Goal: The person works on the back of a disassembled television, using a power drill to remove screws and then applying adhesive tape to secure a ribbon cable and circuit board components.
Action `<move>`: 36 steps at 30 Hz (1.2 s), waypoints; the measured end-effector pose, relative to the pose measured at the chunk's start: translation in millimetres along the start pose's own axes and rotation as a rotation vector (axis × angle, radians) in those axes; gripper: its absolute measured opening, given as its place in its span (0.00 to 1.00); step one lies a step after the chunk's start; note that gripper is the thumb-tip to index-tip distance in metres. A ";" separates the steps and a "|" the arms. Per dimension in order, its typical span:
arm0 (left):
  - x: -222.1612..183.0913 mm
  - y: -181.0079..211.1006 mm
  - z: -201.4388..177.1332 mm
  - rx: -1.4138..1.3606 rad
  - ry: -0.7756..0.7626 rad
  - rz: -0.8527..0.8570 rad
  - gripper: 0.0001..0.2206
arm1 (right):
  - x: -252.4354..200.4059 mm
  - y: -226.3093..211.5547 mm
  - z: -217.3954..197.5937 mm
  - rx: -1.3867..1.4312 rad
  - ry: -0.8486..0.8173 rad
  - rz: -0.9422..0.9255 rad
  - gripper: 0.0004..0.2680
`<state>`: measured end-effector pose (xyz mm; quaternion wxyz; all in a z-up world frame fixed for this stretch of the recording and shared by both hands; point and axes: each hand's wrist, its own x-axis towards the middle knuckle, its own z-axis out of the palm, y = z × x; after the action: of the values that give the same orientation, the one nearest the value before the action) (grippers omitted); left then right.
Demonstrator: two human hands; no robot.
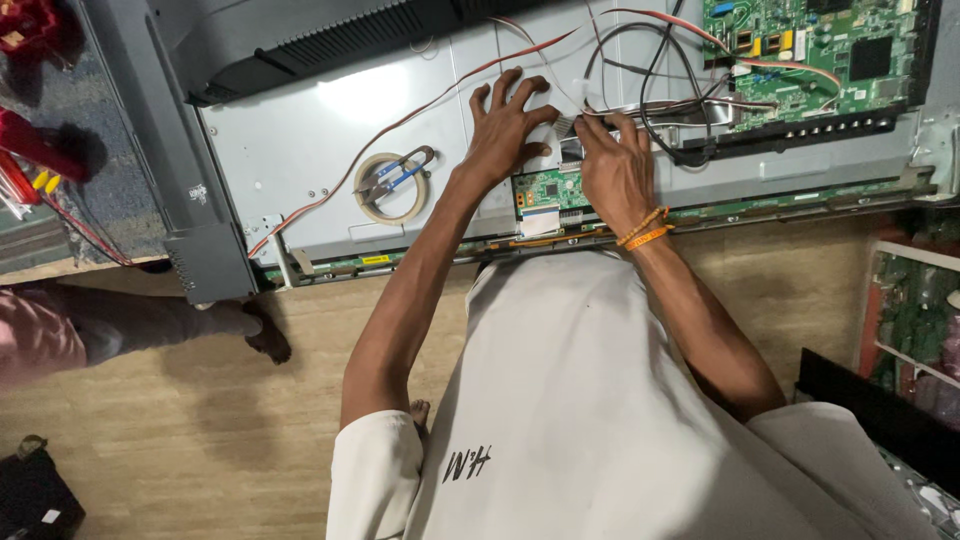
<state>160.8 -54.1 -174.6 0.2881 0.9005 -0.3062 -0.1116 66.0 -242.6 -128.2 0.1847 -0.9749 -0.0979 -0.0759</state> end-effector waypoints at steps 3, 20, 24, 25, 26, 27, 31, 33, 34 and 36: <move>0.3 -0.7 3.6 0.002 -0.004 -0.012 0.25 | -4.0 3.9 -2.0 -0.073 -0.028 -0.044 0.15; -9.2 17.0 -11.8 0.144 0.059 0.065 0.26 | -1.4 2.0 -7.9 -0.325 -0.025 -0.180 0.16; -14.5 20.4 -17.2 0.224 0.068 0.174 0.22 | -1.3 2.5 -7.2 -0.283 -0.088 -0.130 0.16; -15.7 20.7 -17.2 0.243 0.068 0.196 0.21 | -1.3 3.2 -7.7 -0.279 -0.085 -0.137 0.15; -15.7 20.4 -17.3 0.284 0.077 0.231 0.21 | 0.2 4.6 -8.5 -0.276 -0.079 -0.145 0.15; -16.6 20.1 -16.6 0.325 0.086 0.265 0.21 | 1.4 5.6 -9.1 -0.286 -0.083 -0.141 0.16; -21.9 17.7 -8.0 0.393 0.028 0.285 0.17 | 2.0 7.0 -9.8 -0.283 -0.109 -0.132 0.16; -22.8 15.1 -3.7 0.408 0.041 0.326 0.17 | 1.5 7.1 -9.4 -0.272 -0.117 -0.133 0.16; -22.5 13.8 -2.5 0.415 0.050 0.347 0.18 | 1.7 7.4 -9.3 -0.273 -0.116 -0.135 0.16; -23.1 11.5 -1.5 0.504 -0.007 0.376 0.18 | 1.9 7.6 -9.0 -0.266 -0.116 -0.132 0.17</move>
<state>137.6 -46.6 -166.0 0.0702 0.8707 -0.4863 0.0198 68.5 -252.6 -122.1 0.0428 -0.9850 -0.1612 -0.0438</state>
